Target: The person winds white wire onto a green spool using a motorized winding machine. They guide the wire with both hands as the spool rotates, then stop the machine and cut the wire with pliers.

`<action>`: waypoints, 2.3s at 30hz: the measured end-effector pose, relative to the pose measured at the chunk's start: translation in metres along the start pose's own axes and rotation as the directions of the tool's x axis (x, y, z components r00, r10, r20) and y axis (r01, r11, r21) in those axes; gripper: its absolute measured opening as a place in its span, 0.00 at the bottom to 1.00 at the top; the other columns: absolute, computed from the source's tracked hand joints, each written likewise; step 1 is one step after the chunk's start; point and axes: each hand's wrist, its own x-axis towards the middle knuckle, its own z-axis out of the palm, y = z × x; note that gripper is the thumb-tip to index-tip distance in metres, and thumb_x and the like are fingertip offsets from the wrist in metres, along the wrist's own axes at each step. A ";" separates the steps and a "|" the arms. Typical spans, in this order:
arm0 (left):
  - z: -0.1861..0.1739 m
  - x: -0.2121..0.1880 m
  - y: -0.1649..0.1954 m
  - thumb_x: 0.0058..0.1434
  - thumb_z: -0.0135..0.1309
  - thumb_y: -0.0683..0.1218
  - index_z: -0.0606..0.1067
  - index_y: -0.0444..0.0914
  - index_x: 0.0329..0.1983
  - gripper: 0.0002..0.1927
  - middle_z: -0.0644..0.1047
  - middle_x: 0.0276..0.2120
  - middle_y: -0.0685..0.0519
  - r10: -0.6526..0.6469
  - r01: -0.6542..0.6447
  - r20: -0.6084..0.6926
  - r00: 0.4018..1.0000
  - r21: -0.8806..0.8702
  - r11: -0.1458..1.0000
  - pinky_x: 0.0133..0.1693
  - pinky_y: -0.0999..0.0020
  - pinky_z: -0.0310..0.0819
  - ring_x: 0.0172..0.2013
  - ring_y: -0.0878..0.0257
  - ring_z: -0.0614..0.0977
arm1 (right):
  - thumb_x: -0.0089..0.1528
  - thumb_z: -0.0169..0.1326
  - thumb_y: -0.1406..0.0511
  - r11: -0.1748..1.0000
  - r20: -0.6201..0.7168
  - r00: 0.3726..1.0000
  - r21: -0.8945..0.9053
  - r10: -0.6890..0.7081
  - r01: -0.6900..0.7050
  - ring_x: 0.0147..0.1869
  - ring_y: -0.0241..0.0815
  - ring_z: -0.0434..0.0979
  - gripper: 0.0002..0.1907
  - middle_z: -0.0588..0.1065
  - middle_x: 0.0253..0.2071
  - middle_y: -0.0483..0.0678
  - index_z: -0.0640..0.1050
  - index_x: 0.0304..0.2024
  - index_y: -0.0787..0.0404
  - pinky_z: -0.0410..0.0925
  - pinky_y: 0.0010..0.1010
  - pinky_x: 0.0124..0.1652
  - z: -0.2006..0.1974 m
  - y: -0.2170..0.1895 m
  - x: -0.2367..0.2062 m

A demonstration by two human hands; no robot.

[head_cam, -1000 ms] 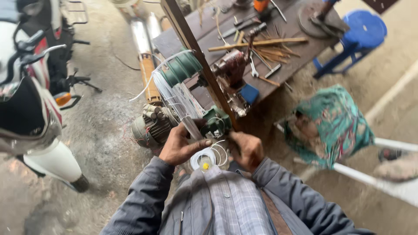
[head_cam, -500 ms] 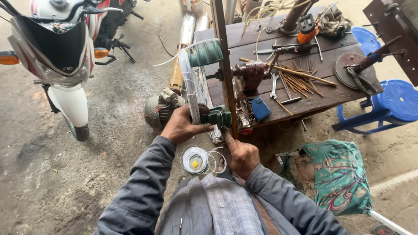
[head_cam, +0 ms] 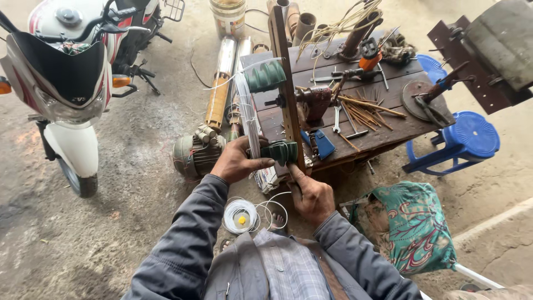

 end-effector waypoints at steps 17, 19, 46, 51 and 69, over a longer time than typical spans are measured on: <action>-0.002 0.005 0.013 0.44 0.74 0.53 0.80 0.32 0.45 0.29 0.85 0.38 0.46 -0.217 0.215 -0.007 0.976 0.161 0.963 0.45 0.64 0.80 0.38 0.59 0.86 | 0.61 0.61 0.59 0.964 0.326 0.937 0.263 -0.126 0.038 0.33 0.44 0.87 0.11 0.84 0.35 0.50 0.84 0.39 0.60 0.78 0.35 0.34 -0.060 -0.012 0.055; 0.000 0.005 0.010 0.45 0.74 0.53 0.80 0.31 0.44 0.28 0.85 0.38 0.46 -0.197 0.196 -0.013 0.980 0.183 0.963 0.45 0.64 0.80 0.39 0.58 0.86 | 0.64 0.58 0.60 0.979 0.130 0.974 0.110 -0.186 0.173 0.33 0.41 0.84 0.12 0.82 0.34 0.50 0.84 0.39 0.63 0.75 0.34 0.34 -0.076 -0.015 0.101; 0.027 0.039 -0.113 0.63 0.56 0.49 0.73 0.31 0.58 0.24 0.73 0.59 0.35 0.424 -0.328 -0.082 0.902 0.510 0.795 0.61 0.53 0.62 0.61 0.43 0.71 | 0.60 0.56 0.66 0.430 0.549 0.741 -0.604 -0.387 0.672 0.37 0.43 0.78 0.06 0.77 0.31 0.49 0.82 0.31 0.61 0.72 0.36 0.32 0.073 -0.144 0.198; 0.034 0.033 -0.128 0.71 0.51 0.51 0.74 0.27 0.55 0.22 0.73 0.51 0.36 0.146 -0.166 -0.178 0.973 -0.103 0.981 0.49 0.50 0.64 0.51 0.45 0.73 | 0.61 0.61 0.57 0.659 0.280 0.626 0.037 -0.728 0.751 0.33 0.46 0.75 0.16 0.76 0.32 0.51 0.80 0.37 0.64 0.70 0.39 0.33 0.002 -0.168 0.128; 0.020 -0.019 -0.038 0.57 0.66 0.55 0.70 0.32 0.64 0.37 0.80 0.53 0.47 -0.131 0.065 -0.266 0.955 -0.243 0.968 0.57 0.67 0.75 0.53 0.61 0.81 | 0.76 0.51 0.57 0.848 -0.094 0.909 -0.411 -0.406 0.336 0.52 0.56 0.74 0.12 0.74 0.44 0.51 0.79 0.45 0.57 0.66 0.45 0.52 -0.066 0.189 0.177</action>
